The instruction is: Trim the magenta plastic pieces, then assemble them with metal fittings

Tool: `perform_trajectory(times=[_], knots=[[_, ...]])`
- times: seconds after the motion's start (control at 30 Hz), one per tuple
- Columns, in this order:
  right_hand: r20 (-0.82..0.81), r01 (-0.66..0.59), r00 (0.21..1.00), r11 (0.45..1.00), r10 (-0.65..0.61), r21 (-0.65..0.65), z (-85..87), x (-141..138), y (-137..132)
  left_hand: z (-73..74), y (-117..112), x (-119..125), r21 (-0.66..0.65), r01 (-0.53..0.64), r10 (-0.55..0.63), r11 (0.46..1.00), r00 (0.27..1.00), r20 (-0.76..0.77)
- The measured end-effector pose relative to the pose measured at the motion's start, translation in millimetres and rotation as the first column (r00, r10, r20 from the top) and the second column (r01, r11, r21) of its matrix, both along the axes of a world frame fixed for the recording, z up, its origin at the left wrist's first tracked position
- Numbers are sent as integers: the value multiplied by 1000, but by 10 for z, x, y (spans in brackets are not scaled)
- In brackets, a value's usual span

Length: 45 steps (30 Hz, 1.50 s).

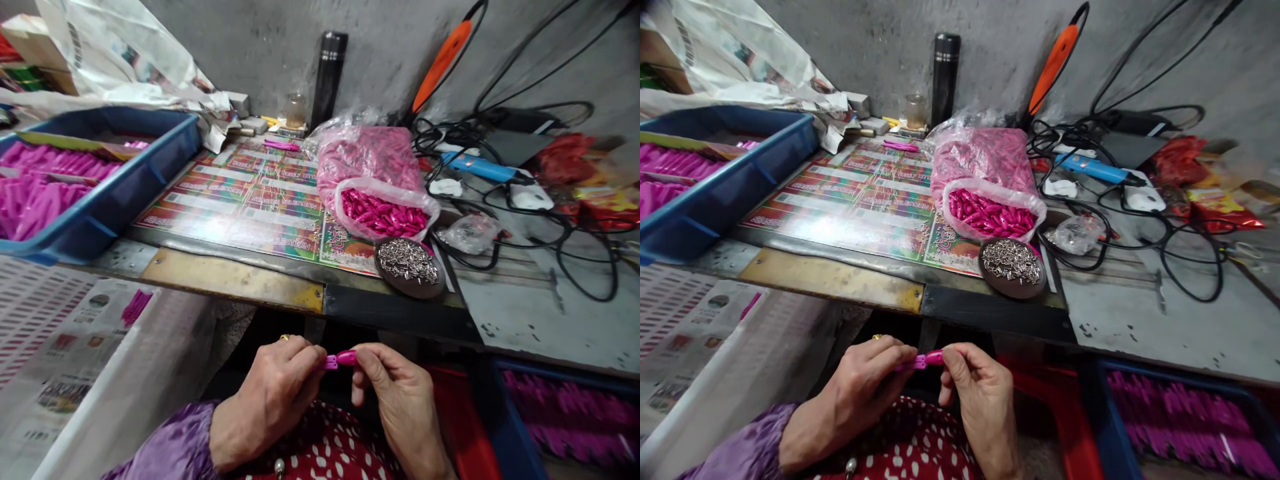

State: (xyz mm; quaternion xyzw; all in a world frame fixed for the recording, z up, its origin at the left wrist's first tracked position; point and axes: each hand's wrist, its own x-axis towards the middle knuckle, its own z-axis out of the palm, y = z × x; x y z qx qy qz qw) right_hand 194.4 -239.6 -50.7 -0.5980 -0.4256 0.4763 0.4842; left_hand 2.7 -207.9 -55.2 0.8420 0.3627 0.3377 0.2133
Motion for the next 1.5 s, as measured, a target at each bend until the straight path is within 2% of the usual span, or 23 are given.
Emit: perform_trajectory(times=[0.27, 0.53, 0.63, 0.83, 1.07, 1.27, 1.5], knots=[[38, -3, 999, 999, 5, -48, 10, -9, 16, -34, -16, 6, 65, -14, 17, 998, 999, -35], [-4, -23, 1000, 994, 23, -104, -69, -2, 21, -3, -4, 12, 131, -20, 32, 991, 996, -84], [-40, -25, 999, 993, 21, -116, -89, -7, 37, -18, -12, 4, 98, -13, 20, 995, 997, -74], [-210, 2, 977, 985, -38, -171, -128, -34, 74, -68, -18, -24, -31, 7, -8, 1000, 999, -38], [-145, 10, 989, 986, -34, -164, -140, -23, 63, -93, -27, -26, -100, 2, -5, 995, 1000, -29], [-132, -11, 991, 988, -10, -157, -144, -33, 52, -44, -36, -34, -217, 10, -13, 976, 1000, -13], [-108, -148, 986, 972, 130, -183, -181, -49, -11, -70, -48, -21, -222, 26, -34, 975, 999, -33]])
